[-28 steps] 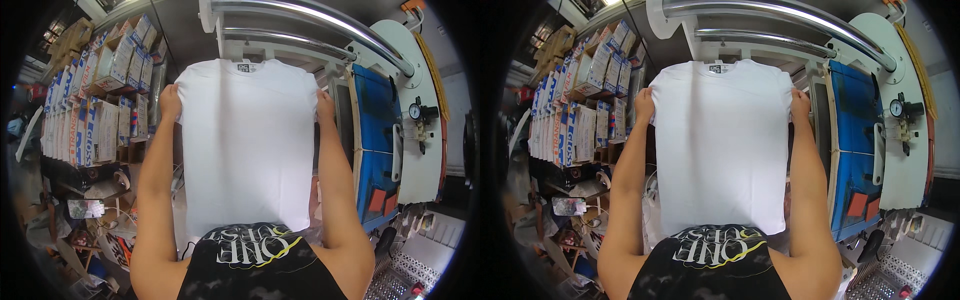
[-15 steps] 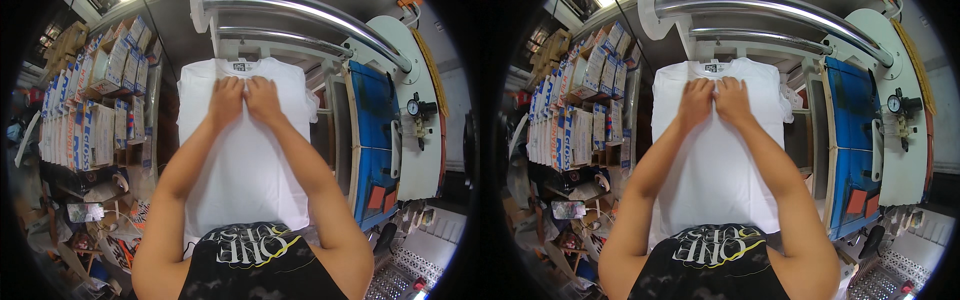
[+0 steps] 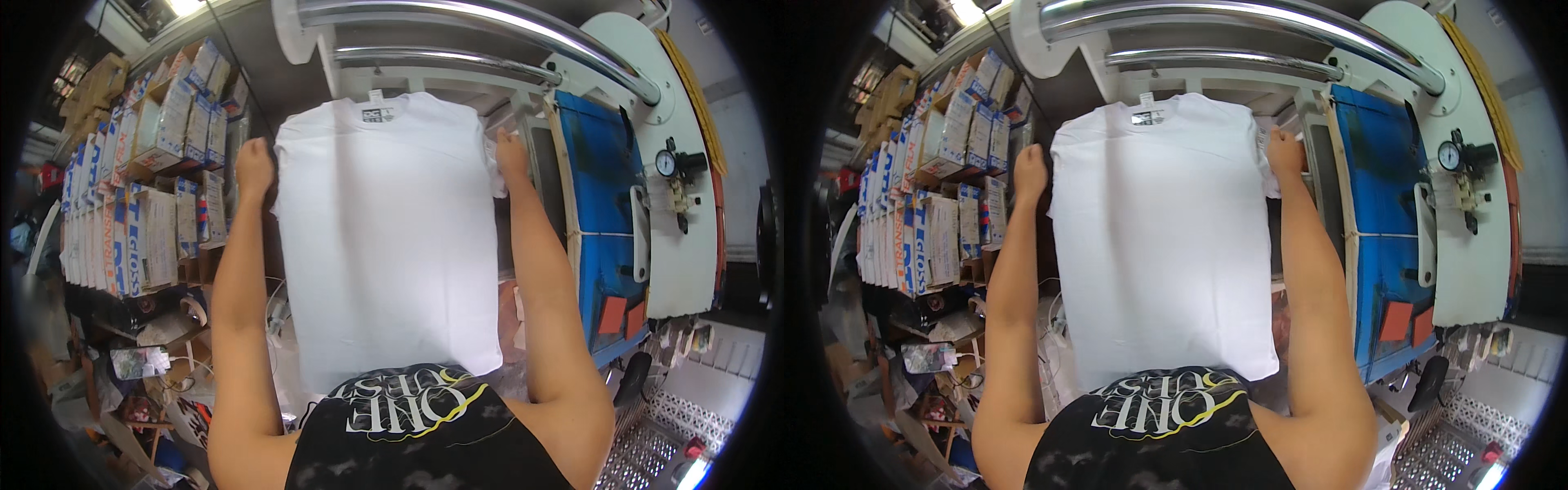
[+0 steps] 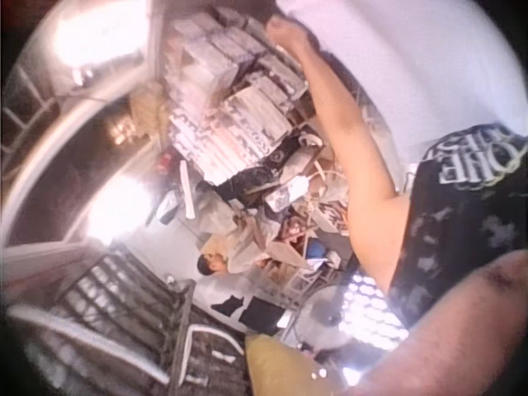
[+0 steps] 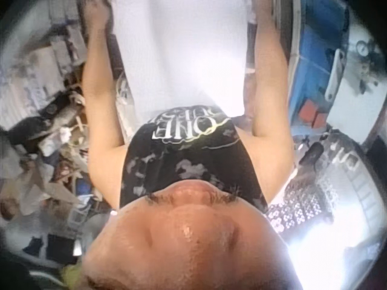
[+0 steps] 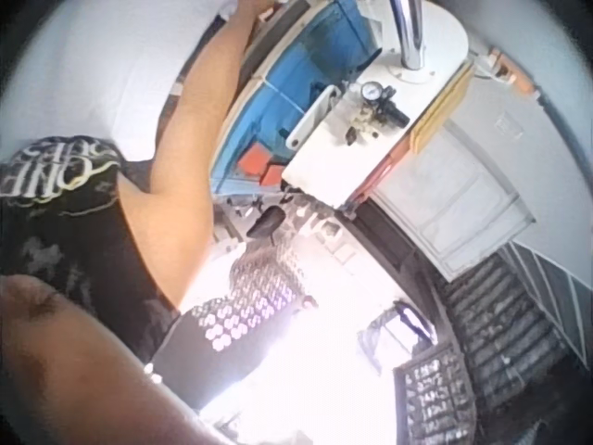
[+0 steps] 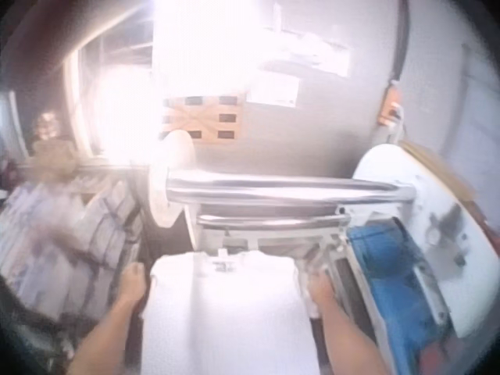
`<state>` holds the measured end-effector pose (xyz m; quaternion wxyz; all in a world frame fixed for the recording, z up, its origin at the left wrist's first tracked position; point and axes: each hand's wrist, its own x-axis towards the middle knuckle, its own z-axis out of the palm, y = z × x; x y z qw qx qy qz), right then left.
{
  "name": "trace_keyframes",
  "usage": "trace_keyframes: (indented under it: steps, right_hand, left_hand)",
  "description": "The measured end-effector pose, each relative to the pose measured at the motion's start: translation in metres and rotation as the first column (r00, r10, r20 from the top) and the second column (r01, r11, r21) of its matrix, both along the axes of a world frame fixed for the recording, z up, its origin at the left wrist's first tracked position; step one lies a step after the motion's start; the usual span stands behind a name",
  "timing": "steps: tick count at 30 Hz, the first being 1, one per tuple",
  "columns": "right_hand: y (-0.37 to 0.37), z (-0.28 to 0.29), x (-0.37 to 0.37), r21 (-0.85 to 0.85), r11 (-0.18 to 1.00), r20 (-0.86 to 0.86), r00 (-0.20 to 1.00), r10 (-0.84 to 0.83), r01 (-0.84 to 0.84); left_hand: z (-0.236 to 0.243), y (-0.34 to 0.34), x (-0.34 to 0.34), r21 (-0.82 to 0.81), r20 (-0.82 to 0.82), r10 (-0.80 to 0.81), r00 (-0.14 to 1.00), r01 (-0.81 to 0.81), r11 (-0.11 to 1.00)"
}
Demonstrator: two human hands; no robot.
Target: The person places a white t-shirt on a heat press, aligns a printed transfer sheet, and presses it onto the shirt. After pressing, the person removes the transfer backing to reveal the printed design and stacks the finished shirt. The person repeats the process with another t-shirt.
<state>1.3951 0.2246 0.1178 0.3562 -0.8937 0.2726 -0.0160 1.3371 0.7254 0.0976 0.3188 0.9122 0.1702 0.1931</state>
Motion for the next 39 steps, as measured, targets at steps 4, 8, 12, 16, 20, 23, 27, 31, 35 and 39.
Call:
trace_keyframes:
  steps: [4, 8, 12, 16, 20, 23, 27, 31, 35, 39]
  right_hand:
    - [-0.016, -0.043, -0.015, 0.857, 0.507, -0.14, 0.989, 0.057, 0.092]
    - [-0.015, -0.056, -0.016, 0.602, 0.798, 0.149, 0.982, -0.115, 0.002]
    - [-0.018, -0.053, -0.013, 0.54, 0.838, 0.195, 0.98, -0.04, -0.073]
    - [-0.021, -0.065, -0.011, 0.491, 0.87, 0.186, 0.981, -0.055, -0.045]
    - [-0.017, -0.072, -0.004, 0.663, 0.748, -0.009, 0.999, 0.045, -0.028]
    - [-0.016, -0.057, -0.002, 0.553, 0.831, -0.007, 0.997, 0.073, -0.057]
    - [-0.022, -0.024, -0.06, -0.156, 0.969, 0.226, 0.948, 0.223, -0.191]
    - [-0.028, -0.019, -0.229, 0.02, 0.969, -0.003, 0.97, 0.245, -0.244]
    - [-0.044, -0.023, -0.379, 0.062, 0.992, -0.305, 0.944, 0.124, -0.11]
    - [-0.06, -0.017, -0.432, 0.809, 0.581, -0.124, 0.992, 0.027, 0.086]
  left_hand:
    - [-0.042, 0.009, -0.014, -0.896, -0.272, -0.158, 0.949, -0.19, 0.401]
    - [-0.051, 0.006, -0.025, -0.876, 0.014, 0.091, 0.996, -0.032, 0.482]
    - [-0.037, 0.004, -0.034, -0.34, 0.122, 0.047, 0.991, -0.003, 0.941]
    - [-0.041, -0.007, -0.034, -0.567, -0.064, 0.024, 0.998, -0.056, 0.822]
    - [-0.058, -0.016, -0.029, -0.95, -0.131, -0.081, 0.988, -0.102, 0.294]
    - [-0.067, -0.011, -0.028, -0.969, -0.12, -0.089, 0.989, -0.097, 0.227]
    - [-0.061, 0.003, -0.071, -0.613, -0.03, 0.005, 1.0, -0.022, 0.79]
    - [-0.035, -0.001, -0.215, -0.828, -0.291, -0.183, 0.939, -0.151, 0.54]
    - [-0.016, -0.019, -0.364, -0.896, -0.345, -0.383, 0.857, -0.179, 0.407]
    - [-0.005, -0.024, -0.421, -0.924, -0.331, -0.395, 0.857, -0.209, 0.321]
